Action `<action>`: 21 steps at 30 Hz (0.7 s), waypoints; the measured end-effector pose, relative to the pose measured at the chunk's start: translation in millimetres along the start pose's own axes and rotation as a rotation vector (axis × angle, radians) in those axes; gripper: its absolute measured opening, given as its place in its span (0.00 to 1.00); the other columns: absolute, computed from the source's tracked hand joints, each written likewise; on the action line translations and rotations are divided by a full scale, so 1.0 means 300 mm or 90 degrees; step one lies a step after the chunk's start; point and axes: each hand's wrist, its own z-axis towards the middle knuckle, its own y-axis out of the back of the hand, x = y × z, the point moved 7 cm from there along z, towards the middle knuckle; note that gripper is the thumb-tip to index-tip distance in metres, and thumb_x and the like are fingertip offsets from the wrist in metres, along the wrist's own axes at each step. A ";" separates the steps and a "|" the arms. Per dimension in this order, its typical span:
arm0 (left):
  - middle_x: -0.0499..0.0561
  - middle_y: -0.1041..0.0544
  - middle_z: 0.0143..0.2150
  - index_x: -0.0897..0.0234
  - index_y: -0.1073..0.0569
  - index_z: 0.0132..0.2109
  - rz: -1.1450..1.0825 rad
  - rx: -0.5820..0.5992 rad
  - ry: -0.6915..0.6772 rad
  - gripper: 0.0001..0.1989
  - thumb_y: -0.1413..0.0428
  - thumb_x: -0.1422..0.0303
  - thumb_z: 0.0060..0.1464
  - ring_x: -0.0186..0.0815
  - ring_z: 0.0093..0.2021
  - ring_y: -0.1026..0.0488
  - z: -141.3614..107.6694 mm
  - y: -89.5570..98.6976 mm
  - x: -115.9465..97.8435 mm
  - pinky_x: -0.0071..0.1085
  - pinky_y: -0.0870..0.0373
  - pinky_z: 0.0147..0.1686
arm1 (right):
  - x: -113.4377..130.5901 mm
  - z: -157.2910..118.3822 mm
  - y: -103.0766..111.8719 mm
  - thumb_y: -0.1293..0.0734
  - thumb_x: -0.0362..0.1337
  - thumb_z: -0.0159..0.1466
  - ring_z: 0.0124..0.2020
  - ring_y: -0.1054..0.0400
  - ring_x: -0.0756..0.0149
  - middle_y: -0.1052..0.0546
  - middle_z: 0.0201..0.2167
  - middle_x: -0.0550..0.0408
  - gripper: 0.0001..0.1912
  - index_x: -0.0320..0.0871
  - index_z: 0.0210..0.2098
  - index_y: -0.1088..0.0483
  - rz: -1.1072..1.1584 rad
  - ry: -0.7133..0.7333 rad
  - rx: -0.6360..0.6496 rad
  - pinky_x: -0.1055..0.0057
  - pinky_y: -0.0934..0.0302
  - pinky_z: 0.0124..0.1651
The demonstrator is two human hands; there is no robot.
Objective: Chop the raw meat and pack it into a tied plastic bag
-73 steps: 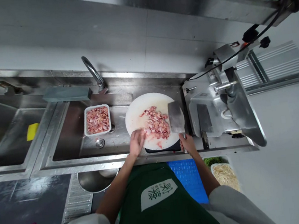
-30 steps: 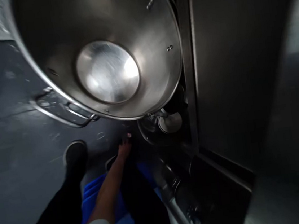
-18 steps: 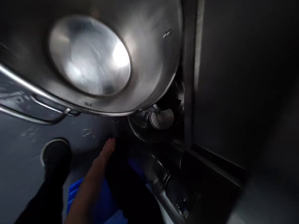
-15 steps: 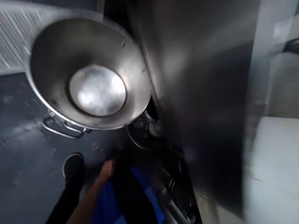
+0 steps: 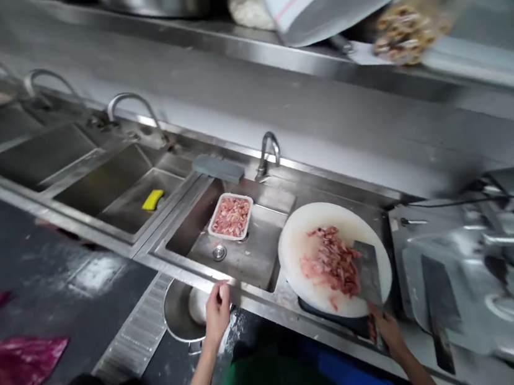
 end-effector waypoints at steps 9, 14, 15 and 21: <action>0.67 0.25 0.59 0.70 0.29 0.59 0.341 0.163 -0.141 0.24 0.45 0.59 0.60 0.52 0.62 0.30 0.775 -0.346 -0.327 0.46 0.33 0.61 | 0.022 -0.065 0.010 0.28 0.71 0.41 0.10 0.42 0.67 0.36 0.10 0.58 0.34 0.49 0.19 0.42 0.007 -0.018 -0.056 0.70 0.47 0.13; 0.66 0.31 0.67 0.69 0.33 0.65 0.185 0.430 -0.449 0.26 0.53 0.57 0.68 0.46 0.70 0.37 0.543 -0.761 -0.484 0.44 0.43 0.71 | -0.024 -0.224 -0.017 0.31 0.74 0.45 0.11 0.42 0.70 0.38 0.12 0.64 0.36 0.49 0.24 0.43 0.105 -0.031 -0.152 0.72 0.45 0.14; 0.66 0.34 0.70 0.69 0.34 0.67 0.165 0.485 -0.475 0.28 0.52 0.56 0.68 0.47 0.72 0.40 0.444 -0.832 -0.494 0.45 0.43 0.71 | -0.044 -0.253 -0.028 0.31 0.75 0.45 0.11 0.42 0.70 0.37 0.12 0.64 0.36 0.49 0.25 0.42 0.120 -0.038 -0.171 0.72 0.46 0.14; 0.67 0.61 0.80 0.62 0.41 0.75 0.173 0.700 -0.536 0.55 0.32 0.44 0.47 0.66 0.78 0.61 -0.110 -1.088 -0.494 0.61 0.48 0.72 | -0.101 -0.347 -0.189 0.36 0.72 0.54 0.12 0.39 0.67 0.34 0.13 0.62 0.33 0.46 0.29 0.38 0.052 -0.053 -0.167 0.72 0.46 0.16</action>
